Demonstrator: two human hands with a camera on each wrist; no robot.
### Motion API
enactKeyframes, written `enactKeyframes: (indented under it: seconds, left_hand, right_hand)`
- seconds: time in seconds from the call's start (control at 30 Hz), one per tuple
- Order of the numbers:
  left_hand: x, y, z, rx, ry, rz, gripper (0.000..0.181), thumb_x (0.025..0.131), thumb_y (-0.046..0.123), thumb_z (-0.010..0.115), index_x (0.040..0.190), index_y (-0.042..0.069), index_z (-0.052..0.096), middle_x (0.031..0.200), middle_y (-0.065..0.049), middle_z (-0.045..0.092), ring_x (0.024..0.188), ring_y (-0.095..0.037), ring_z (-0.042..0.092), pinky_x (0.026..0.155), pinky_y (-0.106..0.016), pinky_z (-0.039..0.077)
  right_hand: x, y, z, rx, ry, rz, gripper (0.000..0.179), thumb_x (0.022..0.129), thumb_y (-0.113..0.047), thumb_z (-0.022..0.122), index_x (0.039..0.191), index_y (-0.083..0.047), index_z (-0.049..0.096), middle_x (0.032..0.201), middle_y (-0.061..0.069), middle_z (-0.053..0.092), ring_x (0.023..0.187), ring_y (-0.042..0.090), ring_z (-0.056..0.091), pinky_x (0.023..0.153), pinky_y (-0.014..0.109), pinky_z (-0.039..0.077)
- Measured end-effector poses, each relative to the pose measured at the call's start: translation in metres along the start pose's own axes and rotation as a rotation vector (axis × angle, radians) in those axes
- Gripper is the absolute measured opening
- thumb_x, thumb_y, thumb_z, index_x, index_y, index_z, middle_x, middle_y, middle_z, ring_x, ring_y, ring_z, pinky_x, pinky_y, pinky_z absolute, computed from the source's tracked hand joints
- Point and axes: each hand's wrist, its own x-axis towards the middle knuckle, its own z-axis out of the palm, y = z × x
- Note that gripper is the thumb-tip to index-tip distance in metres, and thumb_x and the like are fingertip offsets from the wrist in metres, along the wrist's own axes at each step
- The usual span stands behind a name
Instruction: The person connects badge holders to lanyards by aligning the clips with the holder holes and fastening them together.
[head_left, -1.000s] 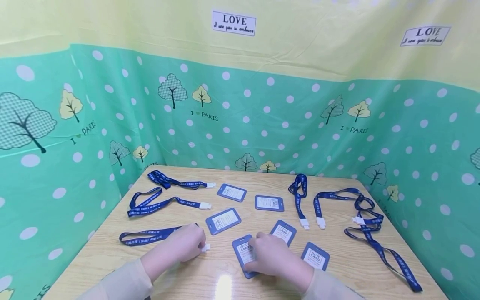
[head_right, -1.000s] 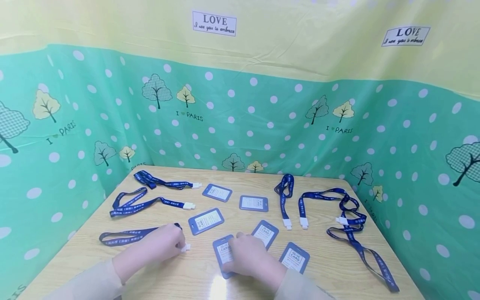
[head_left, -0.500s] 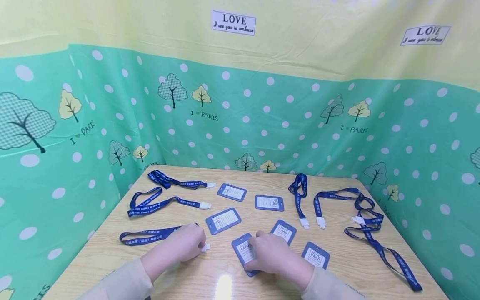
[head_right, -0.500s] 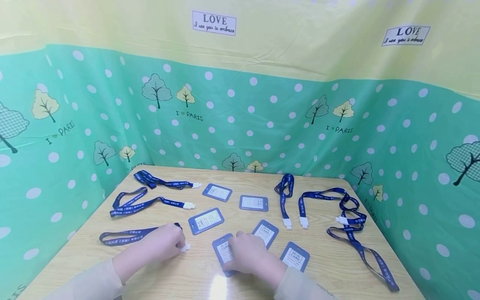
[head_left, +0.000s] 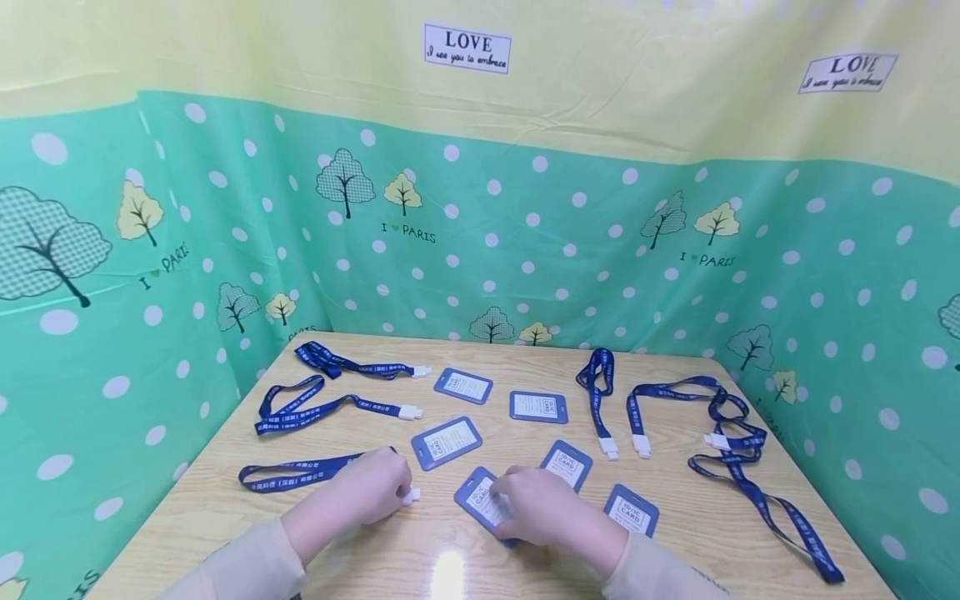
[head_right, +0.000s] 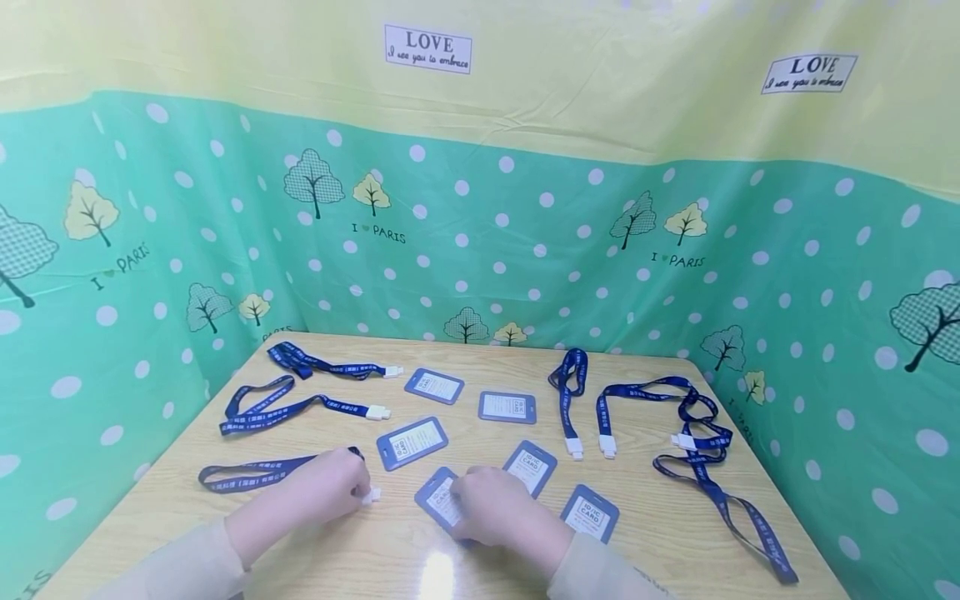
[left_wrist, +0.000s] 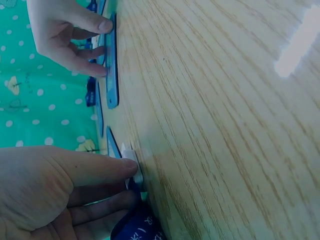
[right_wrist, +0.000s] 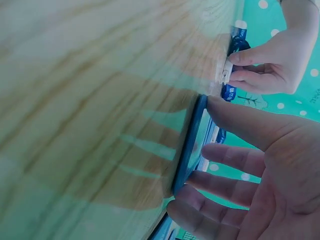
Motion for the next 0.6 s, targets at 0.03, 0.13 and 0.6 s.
enactKeyframes:
  seconds: [0.03,0.13,0.6]
  left_hand:
    - [0.0,0.0,-0.0001,0.001,-0.001,0.0,0.006,0.082,0.012,0.083,0.082,0.016,0.078,0.081,0.003,0.071,0.079,-0.017,0.067,0.08,-0.04,0.06]
    - [0.0003,-0.0001,-0.0002,0.002,-0.003,-0.001,0.006,0.082,0.011,0.083,0.082,0.016,0.078,0.082,0.002,0.071,0.081,-0.018,0.068,0.081,-0.04,0.06]
    - [-0.0009,-0.0008,0.0009,-0.011,0.012,0.008,0.005,0.083,0.012,0.082,0.081,0.016,0.078,0.078,0.004,0.07,0.069,-0.011,0.061,0.074,-0.036,0.059]
  right_hand:
    - [0.0,0.0,0.0,-0.001,-0.001,-0.006,0.051,0.077,-0.041,0.087,0.121,-0.02,0.074,0.12,0.002,0.07,0.108,0.024,0.067,0.092,0.042,0.057]
    - [-0.0001,0.0,-0.0001,0.009,-0.009,-0.028,0.046,0.079,-0.034,0.086,0.121,-0.02,0.074,0.124,0.001,0.07,0.115,0.025,0.065,0.098,0.043,0.054]
    - [-0.0016,0.0035,-0.0029,0.034,-0.059,-0.09,0.048,0.078,-0.031,0.087,0.124,-0.023,0.074,0.136,0.006,0.063,0.124,0.028,0.06,0.104,0.043,0.051]
